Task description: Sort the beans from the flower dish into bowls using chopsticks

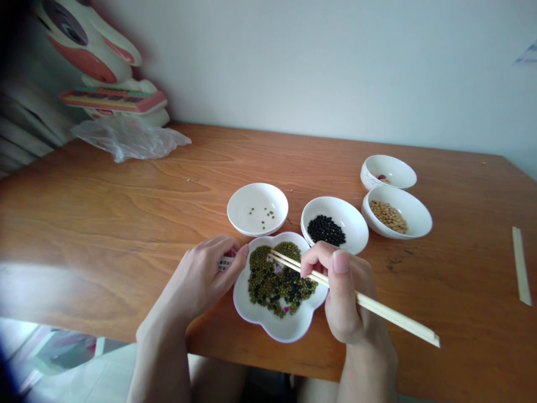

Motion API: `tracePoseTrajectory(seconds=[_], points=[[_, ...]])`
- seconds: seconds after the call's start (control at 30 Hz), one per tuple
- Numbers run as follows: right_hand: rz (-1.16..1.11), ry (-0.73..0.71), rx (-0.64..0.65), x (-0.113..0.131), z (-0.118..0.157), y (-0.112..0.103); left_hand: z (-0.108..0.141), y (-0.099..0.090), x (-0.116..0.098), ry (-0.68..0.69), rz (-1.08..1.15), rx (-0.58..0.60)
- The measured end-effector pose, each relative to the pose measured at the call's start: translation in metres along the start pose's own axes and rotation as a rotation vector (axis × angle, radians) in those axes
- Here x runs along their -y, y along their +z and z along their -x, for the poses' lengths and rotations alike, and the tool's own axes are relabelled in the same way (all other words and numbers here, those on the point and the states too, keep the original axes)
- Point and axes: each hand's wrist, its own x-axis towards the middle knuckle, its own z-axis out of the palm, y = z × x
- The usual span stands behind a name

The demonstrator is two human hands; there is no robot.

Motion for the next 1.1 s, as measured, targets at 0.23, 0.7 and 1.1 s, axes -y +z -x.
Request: tracePoseTrajectory(seconds=[0.23, 0.7, 1.1], points=[[0.017, -0.031, -0.023, 0.0030, -0.0027, 0.0035, -0.0003, 0.0007, 0.0005, -0.003, 0.004, 0.006], [-0.033, -0.039, -0.053, 0.0029, -0.0021, 0.0041, 0.0002, 0.0004, 0.0009, 0.007, -0.004, -0.007], [0.003, 0.004, 0.029, 0.0044, -0.0023, 0.0050, 0.0001, 0.0004, 0.0007, 0.013, 0.009, -0.016]])
